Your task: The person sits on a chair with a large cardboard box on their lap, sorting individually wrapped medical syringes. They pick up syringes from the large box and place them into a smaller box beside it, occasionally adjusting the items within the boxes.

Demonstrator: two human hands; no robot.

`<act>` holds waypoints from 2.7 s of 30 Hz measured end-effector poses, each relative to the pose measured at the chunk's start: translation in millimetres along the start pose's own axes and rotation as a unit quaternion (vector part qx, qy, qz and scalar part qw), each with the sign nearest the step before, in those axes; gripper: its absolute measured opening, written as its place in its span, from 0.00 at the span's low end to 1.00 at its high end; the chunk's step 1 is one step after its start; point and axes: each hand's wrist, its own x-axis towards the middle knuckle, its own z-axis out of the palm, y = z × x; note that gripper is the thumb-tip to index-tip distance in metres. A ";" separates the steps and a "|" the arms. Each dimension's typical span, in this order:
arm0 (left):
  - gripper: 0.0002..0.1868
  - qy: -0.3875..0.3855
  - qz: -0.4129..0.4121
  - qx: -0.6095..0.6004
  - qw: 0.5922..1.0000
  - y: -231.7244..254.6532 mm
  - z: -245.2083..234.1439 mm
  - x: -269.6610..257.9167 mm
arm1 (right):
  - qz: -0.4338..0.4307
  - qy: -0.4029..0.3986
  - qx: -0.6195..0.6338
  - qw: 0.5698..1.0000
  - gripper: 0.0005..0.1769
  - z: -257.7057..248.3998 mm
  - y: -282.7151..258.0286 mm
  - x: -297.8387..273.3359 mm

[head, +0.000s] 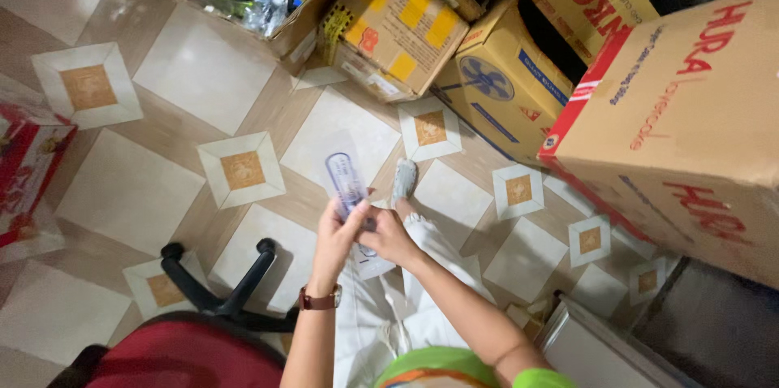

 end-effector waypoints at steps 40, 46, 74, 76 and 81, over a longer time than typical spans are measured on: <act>0.25 0.380 0.241 -0.120 0.885 139.8 -254.6 -127.8 | 0.085 -0.428 -0.193 0.879 0.10 277.3 -213.1 145.6; 0.25 0.457 -0.206 0.571 0.650 96.5 -383.1 -235.5 | 0.116 -0.389 -0.201 0.892 0.11 378.5 -251.5 171.7; 0.09 0.378 -0.450 0.509 0.629 170.2 -746.5 -174.3 | 0.212 -0.342 -0.193 0.895 0.10 752.9 -314.2 463.4; 0.09 0.358 -0.473 0.475 0.650 173.2 -783.9 -186.4 | 0.199 -0.331 -0.177 0.905 0.10 767.5 -311.8 473.8; 0.20 0.347 -0.524 0.383 0.677 173.6 -861.3 -234.8 | 0.174 -0.313 -0.134 0.924 0.10 810.5 -292.7 488.7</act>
